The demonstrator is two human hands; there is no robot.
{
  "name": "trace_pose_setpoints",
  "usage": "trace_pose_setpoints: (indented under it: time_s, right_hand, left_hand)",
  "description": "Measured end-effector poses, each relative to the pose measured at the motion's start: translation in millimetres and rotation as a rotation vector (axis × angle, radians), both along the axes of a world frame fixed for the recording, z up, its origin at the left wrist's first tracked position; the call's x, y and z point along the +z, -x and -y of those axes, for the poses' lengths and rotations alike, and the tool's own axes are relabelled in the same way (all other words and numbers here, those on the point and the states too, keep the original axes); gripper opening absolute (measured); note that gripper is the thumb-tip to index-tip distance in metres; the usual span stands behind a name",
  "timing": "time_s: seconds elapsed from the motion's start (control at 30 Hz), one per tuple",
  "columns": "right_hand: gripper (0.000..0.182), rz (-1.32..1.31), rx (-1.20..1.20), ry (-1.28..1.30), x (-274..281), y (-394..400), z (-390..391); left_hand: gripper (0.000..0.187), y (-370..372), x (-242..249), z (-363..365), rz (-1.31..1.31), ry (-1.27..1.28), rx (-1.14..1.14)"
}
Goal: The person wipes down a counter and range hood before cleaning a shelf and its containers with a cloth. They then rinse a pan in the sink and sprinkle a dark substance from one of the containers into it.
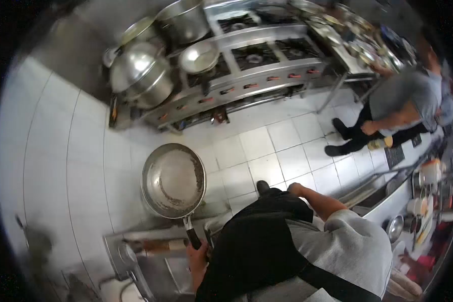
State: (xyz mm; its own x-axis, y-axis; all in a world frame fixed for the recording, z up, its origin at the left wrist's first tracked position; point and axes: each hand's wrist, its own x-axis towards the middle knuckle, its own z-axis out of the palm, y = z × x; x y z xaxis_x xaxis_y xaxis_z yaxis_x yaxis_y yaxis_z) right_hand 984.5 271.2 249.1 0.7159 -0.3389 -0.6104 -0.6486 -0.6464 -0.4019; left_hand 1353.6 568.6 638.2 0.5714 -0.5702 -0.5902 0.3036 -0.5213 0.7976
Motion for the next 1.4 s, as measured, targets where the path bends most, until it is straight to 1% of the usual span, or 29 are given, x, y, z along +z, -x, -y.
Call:
trace_pose_setpoints:
  time_s: [0.07, 0.1, 0.13, 0.17, 0.2, 0.23, 0.3, 0.33, 0.37, 0.4, 0.5, 0.57, 0.63, 0.67, 0.7, 0.77, 0.83, 0.87, 0.9, 0.97, 1.0, 1.03, 1.1, 1.13, 1.17, 1.23, 1.3, 1.37, 1.4]
  right_hand:
    - [0.032, -0.025, 0.054, 0.022, -16.5, 29.8, 4.5]
    - [0.030, -0.047, 0.097, 0.038, -8.9, 43.9, 5.1]
    - [0.030, -0.050, 0.084, 0.029, 3.7, 55.7, 9.1]
    - [0.029, 0.011, 0.076, 0.069, 17.2, 66.6, 17.1]
    - [0.028, 0.071, 0.077, 0.109, 34.4, 73.6, 22.7]
    - [0.028, 0.069, 0.086, 0.107, 53.7, 78.1, 29.4]
    - [0.026, 0.274, -1.322, -0.540, 97.0, 76.5, 58.5]
    - [0.026, 0.388, -1.338, -0.522, 115.1, 74.4, 72.3]
    - [0.026, 0.501, -1.351, -0.504, 134.1, 71.2, 90.6]
    - [0.026, 0.560, -1.326, -0.475, 151.7, 66.8, 109.7]
    - [0.026, 0.674, -1.263, -0.440, 196.0, 40.4, 175.7]
    - [0.023, 0.722, -1.170, -0.368, 235.7, 7.0, 213.8]
    - [0.024, 0.844, -1.016, -0.323, 269.9, -33.6, 244.0]
    - [0.026, 0.829, -0.944, -0.282, 299.7, -63.9, 253.3]
    - [0.028, 0.890, -0.852, -0.276, 313.4, -88.6, 260.6]
    - [0.030, 0.880, -0.732, -0.267, 356.6, -154.2, 246.5]
    - [0.030, 0.906, -0.553, -0.286, 377.6, -219.9, 224.9]
    - [0.029, 0.939, -0.418, -0.339, 383.4, -252.8, 213.0]
    - [0.029, 0.936, -0.352, -0.375, 389.1, -284.7, 190.9]
    - [0.026, 0.897, -0.167, -0.418, 412.1, -352.2, 127.0]
    - [0.024, 0.895, -0.109, -0.498, 427.6, -381.0, 85.5]
    - [0.024, 0.884, -0.051, -0.529, 424.0, -411.1, 50.6]
    - [0.025, 0.919, 0.300, -0.541, 410.7, -470.2, -9.4]
    - [0.026, 0.893, 0.423, -0.546, 407.2, -495.2, -46.0]
    - [0.027, 0.867, 0.540, -0.547, 405.3, -516.9, -87.4]
    - [0.028, 0.774, 0.623, -0.569, 404.6, -549.4, -180.1]
    - [0.038, 0.858, 0.815, -0.460, 384.9, -581.6, -258.8]
    - [0.044, 0.991, 1.043, -0.203, 373.1, -607.6, -336.6]
    - [0.044, 0.995, 1.058, -0.208, 364.2, -619.1, -371.2]
  left_hand:
    - [0.019, -2.8, -8.7, 48.3, 0.103, -0.234, 0.030]
    - [0.019, -2.6, -6.7, 68.1, 0.100, -0.241, 0.002]
    - [0.018, -3.4, -1.1, 88.0, -0.011, -0.129, -0.050]
    - [0.017, -2.4, 4.3, 107.9, -0.122, -0.014, -0.092]
    - [0.016, 6.6, 16.1, 127.8, -0.130, 0.008, -0.095]
    - [0.016, 5.6, 10.4, 144.1, -0.133, 0.006, -0.085]
    - [0.015, 1.0, -12.2, 166.2, -0.274, 0.172, -0.233]
    - [0.015, 0.5, -13.6, 172.9, -0.275, 0.172, -0.204]
    - [0.015, 0.5, -15.0, 178.9, -0.289, 0.180, -0.282]
    - [0.015, 1.5, -16.0, 182.5, -0.304, 0.191, -0.358]
    - [0.015, 2.6, -11.9, 179.4, -0.289, 0.158, -0.333]
    - [0.016, 3.4, -2.2, 171.1, -0.323, 0.184, -0.244]
    - [0.018, 0.5, -3.9, 151.7, -0.198, 0.018, -0.291]
    - [0.019, 0.8, 1.4, 142.0, -0.198, -0.001, -0.258]
    - [0.019, 2.7, 2.5, 127.8, -0.199, 0.007, -0.198]
    - [0.019, 6.4, 0.9, 86.2, -0.036, -0.066, -0.212]
    - [0.019, 10.2, 19.0, 46.4, -0.036, -0.089, -0.140]
    - [0.019, 13.4, 18.0, 22.1, -0.029, -0.103, -0.096]
    - [0.019, 16.9, 17.1, -2.1, -0.022, -0.118, -0.052]
    - [0.027, 28.9, 3.4, -60.5, -0.057, -0.103, -0.084]
    - [0.026, 38.1, 9.2, -83.4, -0.041, -0.081, -0.004]
    - [0.026, 46.6, 7.4, -109.2, -0.037, -0.082, 0.059]
    - [0.021, 60.5, 1.3, -148.4, -0.041, -0.019, 0.172]
    - [0.017, 64.4, 18.5, -161.4, -0.039, -0.052, 0.190]
    - [0.017, 70.8, 16.5, -176.9, -0.036, -0.048, 0.225]
    - [0.014, 91.1, 7.5, -213.8, -0.095, -0.044, 0.410]
    - [0.014, 107.1, -0.9, -241.9, -0.077, -0.037, 0.493]
    - [0.015, 120.5, -10.2, -267.9, -0.122, 0.054, 0.694]
    - [0.016, 125.7, -12.8, -277.2, -0.116, 0.057, 0.756]
